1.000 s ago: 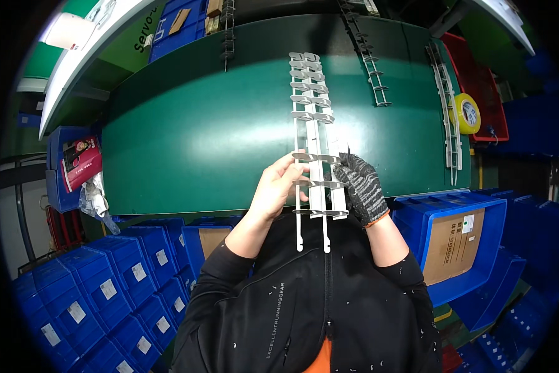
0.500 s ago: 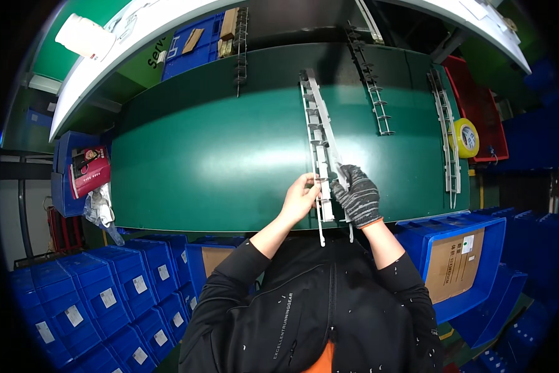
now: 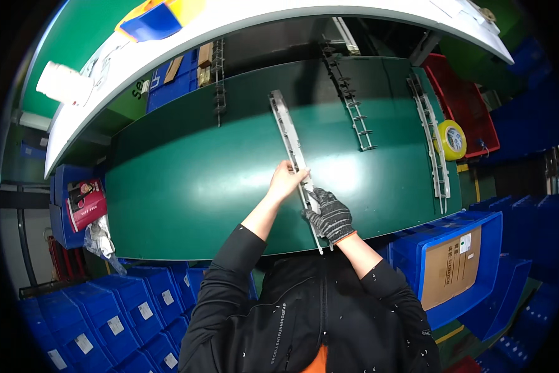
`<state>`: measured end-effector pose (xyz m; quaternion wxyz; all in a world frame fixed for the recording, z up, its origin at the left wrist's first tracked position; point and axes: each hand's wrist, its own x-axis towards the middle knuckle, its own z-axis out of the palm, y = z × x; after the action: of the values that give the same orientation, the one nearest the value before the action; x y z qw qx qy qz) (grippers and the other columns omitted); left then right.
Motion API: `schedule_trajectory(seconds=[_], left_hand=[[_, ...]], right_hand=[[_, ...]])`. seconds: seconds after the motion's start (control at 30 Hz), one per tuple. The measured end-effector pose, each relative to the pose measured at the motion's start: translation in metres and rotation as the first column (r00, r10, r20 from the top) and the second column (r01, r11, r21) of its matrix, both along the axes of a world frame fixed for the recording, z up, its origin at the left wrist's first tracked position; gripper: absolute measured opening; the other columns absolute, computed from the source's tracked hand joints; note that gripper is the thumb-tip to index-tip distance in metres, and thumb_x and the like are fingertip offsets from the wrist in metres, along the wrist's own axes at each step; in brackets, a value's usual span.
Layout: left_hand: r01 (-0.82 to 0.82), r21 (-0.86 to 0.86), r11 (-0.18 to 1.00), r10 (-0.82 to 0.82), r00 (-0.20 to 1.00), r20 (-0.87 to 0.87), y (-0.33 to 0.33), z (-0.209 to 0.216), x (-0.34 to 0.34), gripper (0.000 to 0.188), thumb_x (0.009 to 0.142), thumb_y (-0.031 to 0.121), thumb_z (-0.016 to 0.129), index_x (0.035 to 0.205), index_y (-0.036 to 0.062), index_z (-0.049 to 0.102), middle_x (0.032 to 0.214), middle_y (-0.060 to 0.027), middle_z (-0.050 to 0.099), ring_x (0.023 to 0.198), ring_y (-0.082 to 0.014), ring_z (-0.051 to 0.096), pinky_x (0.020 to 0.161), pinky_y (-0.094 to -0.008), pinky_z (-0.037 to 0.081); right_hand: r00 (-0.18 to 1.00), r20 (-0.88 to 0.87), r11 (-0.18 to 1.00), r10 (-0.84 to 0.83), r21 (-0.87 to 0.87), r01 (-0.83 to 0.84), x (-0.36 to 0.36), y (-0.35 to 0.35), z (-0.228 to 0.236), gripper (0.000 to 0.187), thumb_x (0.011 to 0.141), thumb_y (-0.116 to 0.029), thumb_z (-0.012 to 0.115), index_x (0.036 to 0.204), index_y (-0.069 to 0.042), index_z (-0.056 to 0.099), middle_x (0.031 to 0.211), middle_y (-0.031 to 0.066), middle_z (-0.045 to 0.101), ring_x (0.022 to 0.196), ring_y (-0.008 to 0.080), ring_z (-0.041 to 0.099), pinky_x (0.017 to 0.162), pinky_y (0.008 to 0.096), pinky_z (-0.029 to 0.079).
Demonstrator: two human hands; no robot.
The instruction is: The person places a sheet of cardboard into a plastic crate, then trims plastic components using a knife and stacks them on the workbench.
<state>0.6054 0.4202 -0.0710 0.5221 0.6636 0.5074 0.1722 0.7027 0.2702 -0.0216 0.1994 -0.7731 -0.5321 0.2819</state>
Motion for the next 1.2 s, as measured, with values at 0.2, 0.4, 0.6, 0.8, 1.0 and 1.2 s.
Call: schedule_trajectory(seconds=[0.2, 0.4, 0.6, 0.8, 1.0, 1.2], left_hand=[[-0.016, 0.005, 1.000, 0.016, 1.000, 0.003, -0.005, 0.036, 0.117, 0.040, 0.064, 0.026, 0.070, 0.083, -0.0049, 0.053, 0.077, -0.0159, 0.062, 0.071, -0.0226, 0.061, 0.066, -0.0323, 0.048], [0.210, 0.001, 0.978, -0.210, 0.976, 0.063, -0.052, 0.069, 0.308, 0.042, 0.063, 0.026, 0.068, 0.086, -0.0062, 0.053, 0.077, -0.0159, 0.061, 0.072, -0.0239, 0.061, 0.067, -0.0327, 0.048], [0.201, 0.053, 0.978, -0.201, 0.980, 0.000, -0.082, 0.035, 0.451, 0.044, 0.065, 0.030, 0.069, 0.084, -0.0071, 0.054, 0.075, -0.0154, 0.062, 0.066, -0.0227, 0.062, 0.060, -0.0316, 0.049], [0.264, -0.007, 0.965, -0.263, 0.963, 0.067, -0.103, 0.024, 0.526, 0.045, 0.068, 0.029, 0.069, 0.087, -0.0087, 0.052, 0.075, -0.0154, 0.062, 0.058, -0.0203, 0.061, 0.047, -0.0303, 0.049], [0.281, -0.075, 0.957, -0.283, 0.959, -0.015, -0.113, 0.027, 0.548, 0.059, 0.068, 0.038, 0.068, 0.098, -0.0086, 0.050, 0.090, -0.0203, 0.062, 0.079, -0.0285, 0.062, 0.072, -0.0336, 0.048], [0.328, 0.604, 0.726, -0.245, 0.944, -0.219, -0.052, 0.062, 0.481, 0.047, 0.073, 0.032, 0.064, 0.110, 0.0049, 0.053, 0.116, -0.0146, 0.051, 0.111, -0.0290, 0.046, 0.090, -0.0375, 0.038]], right_hand=[[0.942, -0.150, 0.857, -0.299, 0.392, 0.335, 0.098, -0.041, 0.043, 0.050, 0.072, -0.035, 0.064, 0.108, -0.001, 0.055, 0.100, 0.0176, 0.057, 0.091, 0.0308, 0.056, 0.078, 0.0378, 0.046], [0.808, -0.211, 0.658, -0.550, 0.487, 0.575, 0.195, -0.111, 0.087, 0.024, 0.073, -0.013, 0.066, 0.093, -0.002, 0.059, 0.083, 0.0146, 0.061, 0.074, 0.0288, 0.060, 0.068, 0.0351, 0.048], [0.710, -0.345, 0.607, -0.613, 0.370, 0.704, 0.249, -0.158, 0.080, 0.020, 0.074, -0.012, 0.065, 0.091, -0.001, 0.061, 0.086, 0.0154, 0.062, 0.081, 0.0292, 0.061, 0.071, 0.0348, 0.047], [0.739, -0.339, 0.651, -0.583, 0.349, 0.674, 0.302, -0.178, 0.068, 0.021, 0.077, -0.016, 0.062, 0.093, -0.002, 0.062, 0.089, 0.0168, 0.062, 0.082, 0.0318, 0.059, 0.073, 0.0377, 0.047], [0.800, -0.342, 0.728, -0.493, 0.340, 0.595, 0.328, -0.172, 0.070, 0.021, 0.078, -0.015, 0.061, 0.096, -0.003, 0.061, 0.088, 0.0152, 0.062, 0.083, 0.0314, 0.058, 0.073, 0.0380, 0.047], [0.824, -0.333, 0.783, -0.459, 0.287, 0.552, 0.325, -0.158, 0.058, 0.022, 0.078, -0.016, 0.061, 0.096, -0.004, 0.061, 0.089, 0.0156, 0.061, 0.082, 0.0325, 0.058, 0.073, 0.0386, 0.046]])
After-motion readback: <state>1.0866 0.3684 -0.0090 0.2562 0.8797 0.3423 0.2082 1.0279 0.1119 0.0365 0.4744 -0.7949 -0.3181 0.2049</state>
